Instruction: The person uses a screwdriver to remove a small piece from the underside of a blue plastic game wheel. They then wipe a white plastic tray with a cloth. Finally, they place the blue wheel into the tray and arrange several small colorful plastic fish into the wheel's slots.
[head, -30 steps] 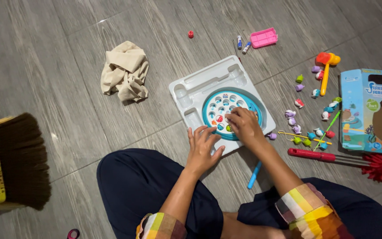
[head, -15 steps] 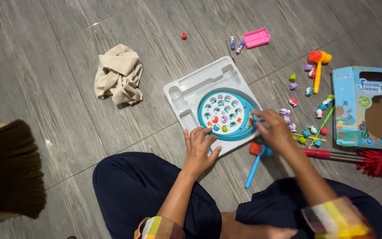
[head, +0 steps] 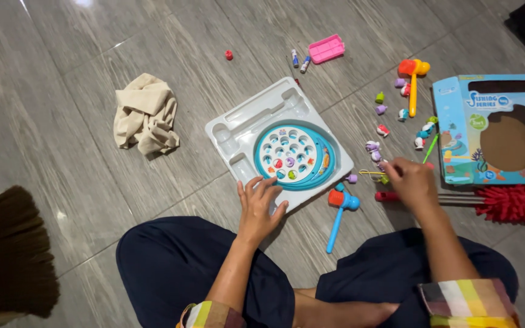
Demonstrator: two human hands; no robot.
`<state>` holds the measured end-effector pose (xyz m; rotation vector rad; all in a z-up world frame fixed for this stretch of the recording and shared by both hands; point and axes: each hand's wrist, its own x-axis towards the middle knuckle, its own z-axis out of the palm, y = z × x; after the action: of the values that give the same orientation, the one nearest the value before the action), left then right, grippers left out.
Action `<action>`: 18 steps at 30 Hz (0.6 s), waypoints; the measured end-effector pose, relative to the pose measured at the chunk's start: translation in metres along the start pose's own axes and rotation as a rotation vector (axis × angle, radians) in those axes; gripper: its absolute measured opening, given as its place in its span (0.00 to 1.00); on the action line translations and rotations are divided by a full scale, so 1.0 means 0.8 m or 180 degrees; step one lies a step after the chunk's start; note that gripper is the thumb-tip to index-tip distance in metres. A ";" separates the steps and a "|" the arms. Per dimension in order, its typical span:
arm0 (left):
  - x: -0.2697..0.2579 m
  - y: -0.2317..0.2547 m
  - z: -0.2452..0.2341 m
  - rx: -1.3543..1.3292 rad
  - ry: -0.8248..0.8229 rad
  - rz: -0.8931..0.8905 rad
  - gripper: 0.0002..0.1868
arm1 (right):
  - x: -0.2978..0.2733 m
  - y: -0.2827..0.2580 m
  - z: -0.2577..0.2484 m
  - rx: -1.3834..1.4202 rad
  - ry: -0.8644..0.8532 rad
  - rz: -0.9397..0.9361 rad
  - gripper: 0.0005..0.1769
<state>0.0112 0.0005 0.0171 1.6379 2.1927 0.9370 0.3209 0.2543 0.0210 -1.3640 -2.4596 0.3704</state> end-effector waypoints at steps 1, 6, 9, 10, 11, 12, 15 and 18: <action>0.000 0.000 -0.001 -0.0004 0.0025 0.0002 0.16 | 0.001 -0.008 0.005 0.0052 -0.0036 -0.0041 0.05; 0.003 0.004 -0.010 -0.0003 0.0041 0.0062 0.20 | 0.004 -0.017 0.035 0.0149 -0.0085 -0.0196 0.10; 0.003 0.006 -0.011 -0.0028 -0.0002 0.0047 0.22 | 0.002 -0.024 0.047 0.0071 0.0017 -0.0308 0.05; 0.003 0.006 -0.011 -0.0051 -0.0030 0.0033 0.22 | 0.003 -0.036 0.049 0.0252 0.0158 -0.0534 0.05; 0.004 0.006 -0.010 -0.0077 -0.0044 0.0018 0.23 | 0.006 -0.047 0.050 0.0429 0.0305 -0.0772 0.05; 0.006 0.005 -0.008 -0.0082 -0.0028 0.0017 0.23 | 0.011 -0.066 0.053 0.0421 0.0308 -0.0786 0.05; 0.004 0.003 -0.004 -0.0041 -0.0022 0.0035 0.23 | 0.018 -0.123 0.066 0.0597 0.0211 -0.1373 0.16; 0.005 -0.001 -0.003 0.0000 0.0014 0.0058 0.23 | 0.035 -0.179 0.084 0.0789 0.0060 -0.1765 0.19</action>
<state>0.0081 0.0029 0.0189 1.6600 2.1843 0.9465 0.1699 0.1991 0.0150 -0.5514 -2.5382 0.4962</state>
